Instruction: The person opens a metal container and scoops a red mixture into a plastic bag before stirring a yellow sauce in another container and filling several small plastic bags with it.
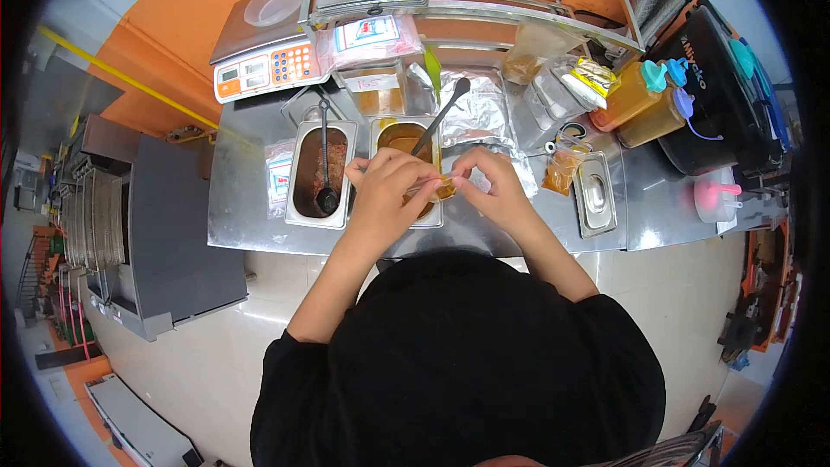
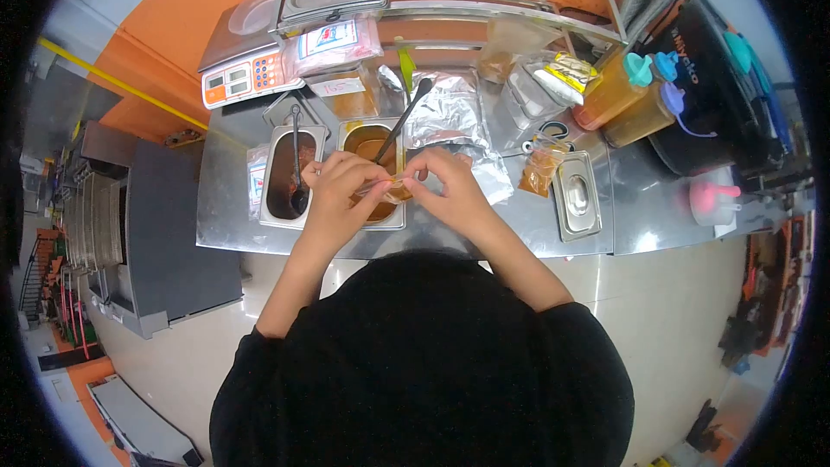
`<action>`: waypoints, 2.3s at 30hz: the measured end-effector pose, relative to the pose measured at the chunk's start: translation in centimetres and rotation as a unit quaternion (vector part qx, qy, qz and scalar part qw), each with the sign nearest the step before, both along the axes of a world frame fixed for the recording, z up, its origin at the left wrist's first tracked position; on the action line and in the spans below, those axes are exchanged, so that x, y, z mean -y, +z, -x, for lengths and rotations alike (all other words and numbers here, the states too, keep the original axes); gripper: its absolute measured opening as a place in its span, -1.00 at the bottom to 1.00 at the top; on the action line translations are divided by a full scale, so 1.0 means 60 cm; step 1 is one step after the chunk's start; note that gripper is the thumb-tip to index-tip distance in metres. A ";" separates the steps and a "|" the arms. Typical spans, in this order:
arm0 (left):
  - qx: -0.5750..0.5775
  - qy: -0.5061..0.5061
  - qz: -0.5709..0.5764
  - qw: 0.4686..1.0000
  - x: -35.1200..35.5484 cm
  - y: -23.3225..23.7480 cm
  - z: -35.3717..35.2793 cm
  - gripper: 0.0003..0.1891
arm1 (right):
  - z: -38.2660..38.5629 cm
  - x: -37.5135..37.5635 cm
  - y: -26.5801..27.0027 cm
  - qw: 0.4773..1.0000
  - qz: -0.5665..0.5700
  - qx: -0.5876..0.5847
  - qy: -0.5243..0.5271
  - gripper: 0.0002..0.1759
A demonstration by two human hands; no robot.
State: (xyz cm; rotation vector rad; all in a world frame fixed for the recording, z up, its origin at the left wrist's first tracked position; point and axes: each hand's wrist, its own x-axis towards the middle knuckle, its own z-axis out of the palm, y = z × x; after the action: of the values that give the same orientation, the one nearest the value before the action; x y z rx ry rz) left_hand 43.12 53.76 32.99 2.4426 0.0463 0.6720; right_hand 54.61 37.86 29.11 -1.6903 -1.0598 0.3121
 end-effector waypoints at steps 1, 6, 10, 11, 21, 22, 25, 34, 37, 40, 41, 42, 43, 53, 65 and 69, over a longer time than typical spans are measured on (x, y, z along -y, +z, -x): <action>-0.012 0.008 -0.008 1.000 -0.001 0.002 0.003 -0.89 | 0.000 -0.002 -0.005 0.999 -0.043 -0.022 0.018 -0.88; 0.023 -0.062 -0.008 0.998 0.016 0.025 -0.021 -0.89 | -0.002 -0.012 -0.034 0.991 -0.129 -0.007 0.025 -0.87; 0.069 -0.078 -0.107 0.989 0.013 -0.001 -0.023 -0.86 | 0.007 0.005 -0.005 0.994 -0.058 0.086 -0.015 -0.85; 0.088 -0.083 -0.108 0.987 0.030 0.010 -0.023 -0.82 | 0.011 0.020 0.023 0.995 -0.043 0.093 -0.011 -0.84; 0.051 -0.211 -0.087 0.972 0.060 0.000 -0.086 -0.78 | 0.008 0.085 0.004 0.981 -0.102 0.129 -0.099 -0.81; 0.029 -0.207 -0.111 0.972 0.068 0.011 -0.084 -0.81 | 0.007 0.094 0.004 0.982 -0.098 0.126 -0.103 -0.80; 0.019 -0.222 -0.060 0.973 0.106 0.042 -0.081 -0.84 | 0.007 0.121 0.010 0.976 -0.101 0.142 -0.130 -0.81; 0.081 -0.225 -0.090 0.967 0.104 0.024 -0.096 -0.89 | 0.001 0.166 0.007 0.968 -0.098 0.171 -0.153 -0.93; 0.033 -0.187 -0.072 0.979 0.095 0.019 -0.076 -0.90 | 0.008 0.166 0.011 0.972 -0.085 0.150 -0.161 -0.94; 0.029 -0.155 -0.067 0.985 0.089 0.022 -0.058 -0.91 | 0.005 0.159 0.020 0.976 -0.052 0.154 -0.146 -0.93; 0.029 -0.145 -0.063 0.987 0.086 0.015 -0.054 -0.91 | 0.003 0.154 0.014 0.977 -0.053 0.148 -0.145 -0.93; 0.029 -0.136 -0.060 0.988 0.074 0.010 -0.049 -0.91 | -0.001 0.151 0.014 0.978 -0.047 0.153 -0.133 -0.94; 0.022 -0.107 -0.075 0.991 0.057 0.008 -0.039 -0.91 | -0.005 0.151 0.013 0.979 -0.041 0.158 -0.123 -0.94; 0.144 0.349 0.071 0.923 -0.157 -0.004 0.143 -0.89 | -0.150 0.162 -0.090 0.901 0.123 0.212 -0.359 -0.75; 0.119 0.340 0.194 0.913 -0.168 -0.032 0.169 -0.42 | -0.072 0.074 -0.186 0.970 0.168 0.135 -0.109 -0.87; 0.016 0.088 0.334 0.938 -0.126 0.001 0.129 -0.56 | -0.079 0.079 -0.170 0.976 0.130 0.094 -0.149 -0.89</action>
State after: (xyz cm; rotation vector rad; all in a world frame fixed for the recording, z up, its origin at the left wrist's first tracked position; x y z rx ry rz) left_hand 35.37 61.29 33.04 1.7816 0.4150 0.6418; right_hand 59.37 33.14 18.94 -2.1177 -0.9123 0.0990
